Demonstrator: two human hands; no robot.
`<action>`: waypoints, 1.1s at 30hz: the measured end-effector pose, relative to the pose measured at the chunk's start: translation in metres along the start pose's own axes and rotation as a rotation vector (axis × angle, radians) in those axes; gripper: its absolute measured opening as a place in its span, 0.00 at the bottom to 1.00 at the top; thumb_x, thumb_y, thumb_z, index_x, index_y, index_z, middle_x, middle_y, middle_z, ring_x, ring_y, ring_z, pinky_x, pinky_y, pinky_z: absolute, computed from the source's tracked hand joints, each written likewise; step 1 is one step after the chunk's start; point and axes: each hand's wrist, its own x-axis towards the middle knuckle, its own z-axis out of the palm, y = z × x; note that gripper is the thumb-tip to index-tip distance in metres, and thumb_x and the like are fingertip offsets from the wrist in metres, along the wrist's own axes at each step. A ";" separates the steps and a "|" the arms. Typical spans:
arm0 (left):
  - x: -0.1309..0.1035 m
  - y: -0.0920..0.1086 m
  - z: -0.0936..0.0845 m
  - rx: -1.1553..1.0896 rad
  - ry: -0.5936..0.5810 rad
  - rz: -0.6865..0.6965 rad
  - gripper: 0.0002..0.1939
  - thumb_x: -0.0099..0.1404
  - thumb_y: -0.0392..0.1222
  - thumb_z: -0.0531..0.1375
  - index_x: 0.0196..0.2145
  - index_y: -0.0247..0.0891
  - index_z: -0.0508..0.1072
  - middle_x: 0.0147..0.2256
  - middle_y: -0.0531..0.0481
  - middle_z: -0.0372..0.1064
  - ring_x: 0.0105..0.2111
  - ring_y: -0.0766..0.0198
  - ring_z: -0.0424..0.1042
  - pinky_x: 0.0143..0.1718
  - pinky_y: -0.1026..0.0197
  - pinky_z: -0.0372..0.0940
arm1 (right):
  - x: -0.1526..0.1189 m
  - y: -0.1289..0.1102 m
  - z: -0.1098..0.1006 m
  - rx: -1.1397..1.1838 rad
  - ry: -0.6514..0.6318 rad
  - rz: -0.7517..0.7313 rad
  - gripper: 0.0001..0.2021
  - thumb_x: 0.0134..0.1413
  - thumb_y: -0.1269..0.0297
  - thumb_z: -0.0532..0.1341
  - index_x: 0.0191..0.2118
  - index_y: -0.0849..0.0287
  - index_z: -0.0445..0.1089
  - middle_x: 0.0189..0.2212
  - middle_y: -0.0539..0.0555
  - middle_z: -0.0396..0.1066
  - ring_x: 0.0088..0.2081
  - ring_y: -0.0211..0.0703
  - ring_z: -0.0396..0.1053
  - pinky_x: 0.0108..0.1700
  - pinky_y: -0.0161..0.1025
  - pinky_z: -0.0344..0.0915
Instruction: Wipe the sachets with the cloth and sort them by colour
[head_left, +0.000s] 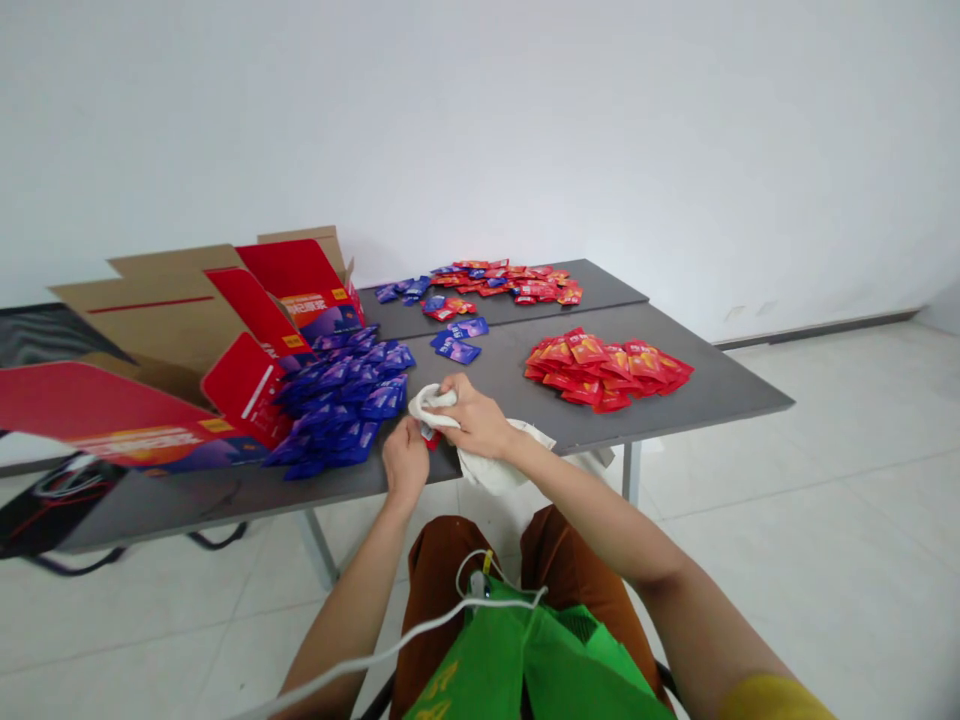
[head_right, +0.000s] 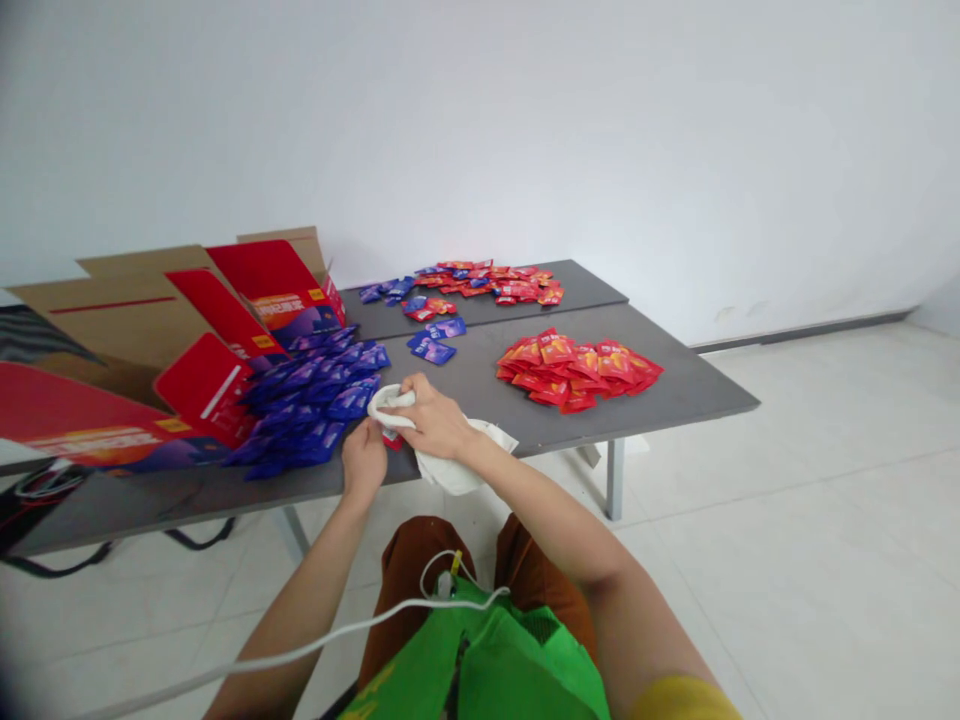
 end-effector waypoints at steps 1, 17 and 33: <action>0.003 -0.003 -0.002 -0.122 0.000 -0.060 0.16 0.66 0.42 0.48 0.37 0.37 0.75 0.35 0.44 0.75 0.37 0.58 0.72 0.39 0.59 0.64 | 0.000 -0.003 0.010 0.004 -0.018 -0.041 0.19 0.63 0.58 0.53 0.58 0.46 0.64 0.57 0.54 0.50 0.57 0.47 0.55 0.57 0.42 0.57; 0.020 -0.001 -0.024 -1.042 -0.081 -0.742 0.09 0.64 0.34 0.51 0.33 0.30 0.71 0.26 0.44 0.74 0.30 0.59 0.76 0.36 0.51 0.73 | 0.007 -0.005 0.039 0.007 -0.221 -0.076 0.21 0.67 0.52 0.47 0.63 0.44 0.57 0.63 0.47 0.55 0.63 0.49 0.46 0.59 0.51 0.51; 0.021 0.005 -0.027 -1.107 -0.233 -0.746 0.11 0.65 0.28 0.49 0.43 0.24 0.68 0.29 0.37 0.75 0.31 0.54 0.77 0.39 0.47 0.73 | 0.037 0.032 0.037 0.081 -0.223 0.376 0.28 0.68 0.50 0.37 0.62 0.56 0.59 0.63 0.60 0.55 0.65 0.50 0.45 0.61 0.54 0.45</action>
